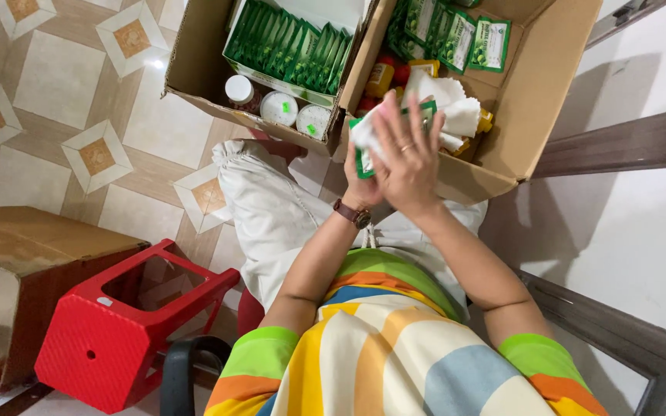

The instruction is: The person sits on the floor and wipes green packaged medicine boxes and cartons one at a time with a white cloth, then places each cleaned item into a cardboard box. They continue through the packets and finish by wiping a larger Bao Thanh carton and setting it in the box.

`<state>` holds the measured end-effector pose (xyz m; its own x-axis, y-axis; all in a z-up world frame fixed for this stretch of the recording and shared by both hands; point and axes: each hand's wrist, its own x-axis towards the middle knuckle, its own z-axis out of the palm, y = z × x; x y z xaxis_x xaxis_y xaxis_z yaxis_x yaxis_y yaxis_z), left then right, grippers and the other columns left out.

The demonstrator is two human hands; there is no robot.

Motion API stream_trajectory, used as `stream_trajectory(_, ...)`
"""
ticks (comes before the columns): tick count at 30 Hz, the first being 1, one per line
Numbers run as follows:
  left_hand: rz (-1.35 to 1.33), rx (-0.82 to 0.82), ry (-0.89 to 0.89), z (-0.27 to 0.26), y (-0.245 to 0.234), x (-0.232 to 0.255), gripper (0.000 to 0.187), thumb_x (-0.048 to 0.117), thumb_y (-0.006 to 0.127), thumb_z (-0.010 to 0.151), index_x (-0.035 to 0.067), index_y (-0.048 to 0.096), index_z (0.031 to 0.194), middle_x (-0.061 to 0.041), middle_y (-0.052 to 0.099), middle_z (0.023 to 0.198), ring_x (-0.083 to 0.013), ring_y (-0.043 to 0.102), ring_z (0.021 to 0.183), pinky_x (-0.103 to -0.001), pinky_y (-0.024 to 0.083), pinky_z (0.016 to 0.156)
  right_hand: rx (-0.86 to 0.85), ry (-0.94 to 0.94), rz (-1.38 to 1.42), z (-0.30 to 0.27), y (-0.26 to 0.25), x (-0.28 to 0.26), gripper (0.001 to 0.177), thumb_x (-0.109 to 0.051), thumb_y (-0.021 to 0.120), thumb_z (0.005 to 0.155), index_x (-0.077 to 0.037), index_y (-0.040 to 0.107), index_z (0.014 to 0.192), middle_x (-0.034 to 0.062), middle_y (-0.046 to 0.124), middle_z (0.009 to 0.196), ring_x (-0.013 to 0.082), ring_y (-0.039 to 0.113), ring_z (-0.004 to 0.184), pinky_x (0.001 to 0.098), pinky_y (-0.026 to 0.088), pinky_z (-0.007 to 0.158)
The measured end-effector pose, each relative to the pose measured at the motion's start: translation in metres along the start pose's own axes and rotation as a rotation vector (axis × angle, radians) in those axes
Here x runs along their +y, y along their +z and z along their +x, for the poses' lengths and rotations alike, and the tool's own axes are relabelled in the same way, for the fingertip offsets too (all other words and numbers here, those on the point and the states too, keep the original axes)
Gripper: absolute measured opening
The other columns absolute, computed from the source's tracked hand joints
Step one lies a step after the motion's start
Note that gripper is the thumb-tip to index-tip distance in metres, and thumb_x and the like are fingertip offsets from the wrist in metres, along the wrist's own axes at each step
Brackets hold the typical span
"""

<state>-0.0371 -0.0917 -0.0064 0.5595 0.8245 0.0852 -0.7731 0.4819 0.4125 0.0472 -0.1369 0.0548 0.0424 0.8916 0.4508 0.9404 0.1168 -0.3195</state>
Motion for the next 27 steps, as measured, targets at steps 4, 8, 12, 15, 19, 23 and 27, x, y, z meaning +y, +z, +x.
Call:
stream_trajectory(4,-0.515,-0.113,-0.093,0.001,0.026,0.024,0.1,0.069,0.056,0.099,0.011,0.018,0.171,-0.018,0.03,0.172,-0.0339,0.036,0.156,-0.047,0.025,0.133,0.031,0.119,-0.094,-0.003,-0.008,0.021,0.05,-0.034,0.056,0.11,-0.017,0.048,0.157,0.0064,0.034,0.167,0.036,0.026,0.157,0.0653,0.015,0.127)
stream_trajectory(8,-0.33,-0.198,-0.045,0.0,0.037,0.037,0.099,0.056,0.067,0.093,0.016,0.02,0.17,-0.018,0.031,0.17,-0.031,0.036,0.155,-0.046,0.027,0.131,0.116,0.202,0.336,-0.012,0.0,0.016,0.05,-0.022,0.051,0.115,-0.005,0.039,0.16,0.0186,0.033,0.168,0.0408,0.036,0.157,0.0503,0.04,0.128)
stream_trajectory(12,-0.215,-0.072,0.007,0.006,0.032,0.038,0.102,0.052,0.07,0.088,0.016,0.021,0.17,-0.02,0.032,0.17,-0.0336,0.038,0.154,-0.045,0.028,0.133,0.164,0.099,0.188,-0.023,0.015,0.004,0.051,-0.018,0.054,0.113,0.0,0.042,0.159,0.0228,0.035,0.166,0.0469,0.033,0.154,0.0533,0.038,0.127)
stream_trajectory(15,-0.198,0.062,0.089,0.008,0.021,0.043,0.1,0.051,0.068,0.09,0.008,0.024,0.169,-0.017,0.033,0.169,-0.0358,0.04,0.152,-0.049,0.03,0.132,0.12,0.006,0.265,-0.03,0.016,0.0,0.05,-0.019,0.059,0.109,0.002,0.049,0.154,0.0208,0.04,0.163,0.0461,0.036,0.153,0.0513,0.041,0.125)
stream_trajectory(19,-0.239,-0.005,0.065,0.009,0.022,0.051,0.095,0.054,0.065,0.09,0.015,0.027,0.167,-0.024,0.036,0.164,-0.0401,0.041,0.148,-0.051,0.032,0.127,0.076,-0.16,0.232,-0.023,0.009,0.002,0.045,-0.019,0.066,0.106,-0.002,0.058,0.147,0.014,0.046,0.16,0.0415,0.038,0.153,0.0488,0.043,0.124)
stream_trajectory(23,-0.263,-0.004,0.072,0.01,0.016,0.05,0.097,0.058,0.064,0.092,0.013,0.028,0.169,-0.026,0.036,0.165,-0.0408,0.041,0.149,-0.052,0.031,0.129,0.076,-0.261,0.166,-0.014,0.003,0.019,0.042,-0.021,0.068,0.102,-0.005,0.065,0.141,0.0134,0.052,0.155,0.0389,0.044,0.148,0.0481,0.05,0.118)
stream_trajectory(27,-0.33,-0.067,0.02,0.012,0.019,0.06,0.095,0.058,0.064,0.088,0.017,0.028,0.166,-0.021,0.033,0.167,-0.04,0.036,0.154,-0.055,0.03,0.131,0.14,-0.095,0.125,-0.031,0.032,0.066,0.04,-0.017,0.057,0.11,-0.001,0.062,0.146,0.0184,0.058,0.152,0.04,0.058,0.14,0.045,0.056,0.114)
